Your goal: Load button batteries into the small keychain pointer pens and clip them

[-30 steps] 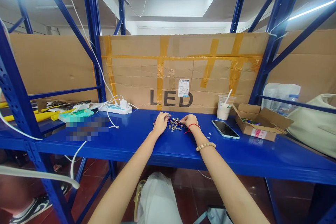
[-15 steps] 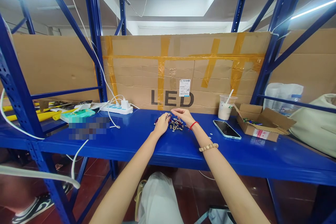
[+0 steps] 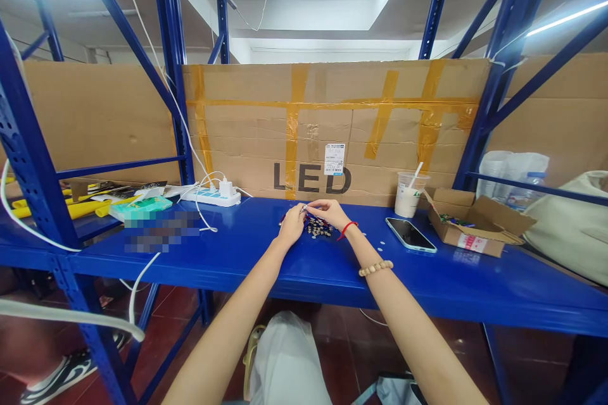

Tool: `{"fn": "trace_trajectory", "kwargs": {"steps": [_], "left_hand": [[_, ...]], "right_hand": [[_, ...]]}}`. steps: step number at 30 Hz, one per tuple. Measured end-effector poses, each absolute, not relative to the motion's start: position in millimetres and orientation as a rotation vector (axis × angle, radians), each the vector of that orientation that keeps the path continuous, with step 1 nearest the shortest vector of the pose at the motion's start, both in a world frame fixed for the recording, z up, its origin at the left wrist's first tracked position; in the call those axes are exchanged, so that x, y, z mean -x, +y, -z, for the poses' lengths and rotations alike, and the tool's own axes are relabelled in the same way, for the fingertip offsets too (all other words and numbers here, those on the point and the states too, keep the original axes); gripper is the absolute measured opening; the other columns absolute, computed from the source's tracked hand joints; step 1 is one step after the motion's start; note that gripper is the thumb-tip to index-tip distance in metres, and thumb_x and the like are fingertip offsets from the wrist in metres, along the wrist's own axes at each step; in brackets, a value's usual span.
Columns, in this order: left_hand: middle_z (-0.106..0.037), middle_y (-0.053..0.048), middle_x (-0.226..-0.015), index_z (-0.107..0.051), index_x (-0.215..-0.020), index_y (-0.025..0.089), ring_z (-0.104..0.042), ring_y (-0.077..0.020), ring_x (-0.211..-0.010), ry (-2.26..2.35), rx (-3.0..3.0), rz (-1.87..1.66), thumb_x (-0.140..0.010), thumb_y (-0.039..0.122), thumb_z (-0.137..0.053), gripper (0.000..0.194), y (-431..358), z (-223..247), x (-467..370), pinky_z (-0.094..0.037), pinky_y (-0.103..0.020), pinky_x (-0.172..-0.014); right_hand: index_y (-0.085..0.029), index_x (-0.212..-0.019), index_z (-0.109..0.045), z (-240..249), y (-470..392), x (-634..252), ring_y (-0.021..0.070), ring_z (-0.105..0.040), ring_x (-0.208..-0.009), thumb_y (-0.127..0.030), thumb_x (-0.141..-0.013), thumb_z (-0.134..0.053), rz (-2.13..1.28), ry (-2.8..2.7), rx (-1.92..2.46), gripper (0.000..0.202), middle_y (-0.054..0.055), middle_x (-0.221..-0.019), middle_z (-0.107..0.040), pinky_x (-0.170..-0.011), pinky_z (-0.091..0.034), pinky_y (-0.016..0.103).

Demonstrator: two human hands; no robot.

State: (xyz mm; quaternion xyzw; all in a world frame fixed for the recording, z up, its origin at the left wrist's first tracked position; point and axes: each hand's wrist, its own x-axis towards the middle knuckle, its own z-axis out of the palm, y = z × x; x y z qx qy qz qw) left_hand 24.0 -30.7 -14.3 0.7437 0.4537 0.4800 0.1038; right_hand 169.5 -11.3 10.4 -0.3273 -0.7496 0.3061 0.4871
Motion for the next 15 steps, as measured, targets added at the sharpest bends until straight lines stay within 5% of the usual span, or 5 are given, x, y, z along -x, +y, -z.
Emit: {"fn": "trace_trajectory", "kwargs": {"steps": [8, 12, 15], "left_hand": [[-0.062, -0.006, -0.095, -0.056, -0.095, 0.022, -0.055, -0.0199, -0.093, 1.629, -2.250, -1.271, -0.088, 0.019, -0.033, 0.024, -38.5, 9.8, -22.8, -0.044, -0.032, -0.079], [-0.062, -0.007, -0.094, -0.054, -0.093, 0.022, -0.055, -0.0212, -0.091, 1.694, -2.085, -1.400, -0.090, 0.023, -0.031, 0.024, -40.2, 7.6, -23.2, -0.043, -0.032, -0.076], [-0.062, -0.006, -0.091, -0.055, -0.090, 0.022, -0.054, -0.0219, -0.090, 1.718, -2.021, -1.443, -0.089, 0.023, -0.033, 0.022, -41.0, 6.7, -24.3, -0.042, -0.033, -0.074]], "right_hand": [[-0.012, -0.082, -0.071, -11.8, -11.0, -170.6, 0.0149, -0.061, -0.066, -0.040, -0.065, -0.067, -0.650, -1.845, 0.861, 0.033, 0.008, -0.083, -0.070, -0.061, -0.049, 0.026], [-0.018, -0.105, -0.066, -10.6, -0.9, -189.5, 0.0146, -0.065, -0.076, -0.037, -0.080, -0.053, -0.414, -1.609, 1.328, 0.034, 0.006, -0.096, -0.069, -0.066, -0.051, 0.025], [-0.019, -0.097, -0.069, -2.4, 4.8, -205.1, 0.0195, -0.064, -0.086, -0.023, -0.075, -0.057, -0.314, -1.553, 1.560, 0.025, 0.008, -0.096, -0.069, -0.073, -0.050, 0.029]]}}
